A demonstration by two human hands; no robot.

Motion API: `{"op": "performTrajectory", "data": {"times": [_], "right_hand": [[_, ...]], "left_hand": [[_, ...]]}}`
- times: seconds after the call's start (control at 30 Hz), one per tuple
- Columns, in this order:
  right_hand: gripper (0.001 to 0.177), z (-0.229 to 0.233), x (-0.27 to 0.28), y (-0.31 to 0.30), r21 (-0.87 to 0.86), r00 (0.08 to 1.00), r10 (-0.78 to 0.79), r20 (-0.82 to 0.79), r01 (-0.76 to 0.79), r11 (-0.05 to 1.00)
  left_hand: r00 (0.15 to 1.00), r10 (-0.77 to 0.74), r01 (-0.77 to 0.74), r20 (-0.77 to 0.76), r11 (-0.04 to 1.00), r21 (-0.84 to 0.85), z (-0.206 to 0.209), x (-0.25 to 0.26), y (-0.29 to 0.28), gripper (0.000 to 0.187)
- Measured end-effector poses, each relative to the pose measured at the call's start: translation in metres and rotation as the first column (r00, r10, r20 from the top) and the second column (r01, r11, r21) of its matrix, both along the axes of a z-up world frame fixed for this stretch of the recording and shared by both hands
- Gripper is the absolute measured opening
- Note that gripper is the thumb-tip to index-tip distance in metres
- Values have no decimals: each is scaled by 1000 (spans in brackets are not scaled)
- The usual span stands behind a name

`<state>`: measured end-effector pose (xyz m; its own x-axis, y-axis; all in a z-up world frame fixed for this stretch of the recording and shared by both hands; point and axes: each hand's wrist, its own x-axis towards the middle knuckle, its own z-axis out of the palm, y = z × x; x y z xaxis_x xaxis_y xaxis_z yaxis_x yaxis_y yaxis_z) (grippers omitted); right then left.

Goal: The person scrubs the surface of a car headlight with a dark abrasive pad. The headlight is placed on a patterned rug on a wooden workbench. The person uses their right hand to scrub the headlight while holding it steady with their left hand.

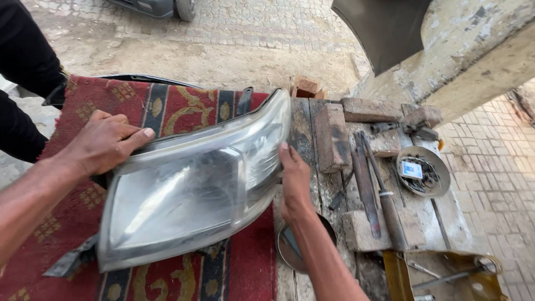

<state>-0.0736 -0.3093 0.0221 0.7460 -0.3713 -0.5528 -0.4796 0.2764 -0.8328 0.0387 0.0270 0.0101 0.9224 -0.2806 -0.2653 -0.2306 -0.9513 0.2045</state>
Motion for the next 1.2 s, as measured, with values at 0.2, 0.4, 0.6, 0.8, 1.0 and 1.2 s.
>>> {"op": "performTrajectory", "data": {"times": [0.2, 0.4, 0.6, 0.8, 1.0, 1.2], "right_hand": [[81, 0, -20, 22, 77, 978, -50, 203, 35, 996], [74, -53, -12, 21, -203, 992, 23, 124, 3, 979], [89, -7, -68, 68, -593, 958, 265, 108, -152, 791], [104, -46, -24, 30, -597, 937, 324, 129, -188, 780], [108, -27, -73, 54, -736, 817, 567, 103, -321, 596], [112, -40, 3, 12, -609, 878, 451, 160, -272, 745]], "left_hand": [[999, -16, 17, -39, 999, 33, 7, -6, -34, 61], [966, 42, -115, -257, 954, -277, 2, -10, -138, 67], [988, -26, -3, -152, 982, -187, 28, -12, -145, 77], [992, -79, 63, -99, 986, -156, 10, 6, -141, 80], [993, -65, 58, -102, 996, -67, 1, 17, -142, 78], [992, -43, 39, -115, 998, -43, 1, 24, -141, 80]]}}
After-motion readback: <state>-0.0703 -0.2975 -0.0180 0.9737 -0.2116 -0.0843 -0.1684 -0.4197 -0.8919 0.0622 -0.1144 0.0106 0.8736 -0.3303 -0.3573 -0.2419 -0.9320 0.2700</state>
